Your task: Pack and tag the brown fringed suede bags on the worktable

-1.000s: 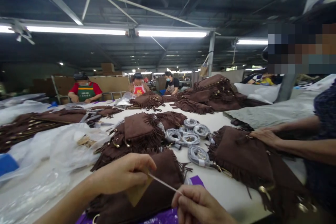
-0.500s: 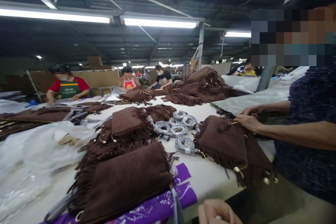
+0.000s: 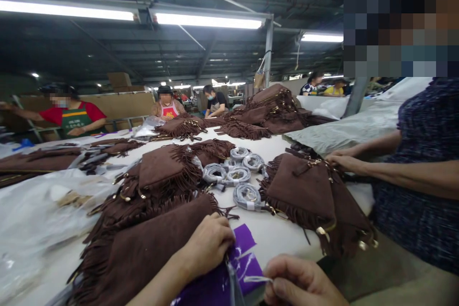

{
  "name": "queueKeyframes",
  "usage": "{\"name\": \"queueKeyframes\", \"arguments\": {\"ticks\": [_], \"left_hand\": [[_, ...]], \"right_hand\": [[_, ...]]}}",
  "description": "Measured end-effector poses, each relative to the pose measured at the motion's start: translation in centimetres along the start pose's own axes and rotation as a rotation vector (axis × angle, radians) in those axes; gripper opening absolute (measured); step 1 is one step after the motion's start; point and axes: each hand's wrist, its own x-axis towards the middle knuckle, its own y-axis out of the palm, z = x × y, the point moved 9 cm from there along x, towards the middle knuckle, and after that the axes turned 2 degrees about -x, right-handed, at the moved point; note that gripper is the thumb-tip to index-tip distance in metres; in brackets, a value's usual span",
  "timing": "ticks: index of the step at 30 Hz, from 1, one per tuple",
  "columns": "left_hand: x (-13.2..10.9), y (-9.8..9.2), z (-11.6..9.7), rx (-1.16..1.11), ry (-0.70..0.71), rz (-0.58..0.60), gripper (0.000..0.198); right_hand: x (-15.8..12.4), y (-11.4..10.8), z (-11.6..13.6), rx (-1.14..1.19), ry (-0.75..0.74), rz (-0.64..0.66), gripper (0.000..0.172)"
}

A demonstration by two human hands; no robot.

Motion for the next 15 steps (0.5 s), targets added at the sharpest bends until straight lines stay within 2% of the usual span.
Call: {"name": "queueKeyframes", "arguments": {"ticks": [3, 8, 12, 13, 15], "left_hand": [[0.7, -0.1, 1.0, -0.016, -0.024, -0.016, 0.024], [0.0, -0.2, 1.5, -0.078, -0.049, -0.049, 0.025], [-0.5, 0.6, 0.8, 0.011, -0.105, -0.035, 0.009], [-0.5, 0.9, 0.6, 0.055, -0.14, -0.029, 0.01], [-0.4, 1.5, 0.3, 0.136, -0.206, -0.011, 0.024]], "right_hand": [[1.6, 0.4, -0.4, -0.095, 0.008, -0.054, 0.04], [3.9, -0.4, 1.4, -0.46, -0.158, -0.205, 0.019], [5.1, -0.6, 2.7, -0.701, -0.249, -0.244, 0.017], [5.2, -0.8, 2.8, -0.724, -0.252, -0.256, 0.017], [5.4, -1.2, 2.5, -0.731, -0.237, -0.283, 0.018]]}}
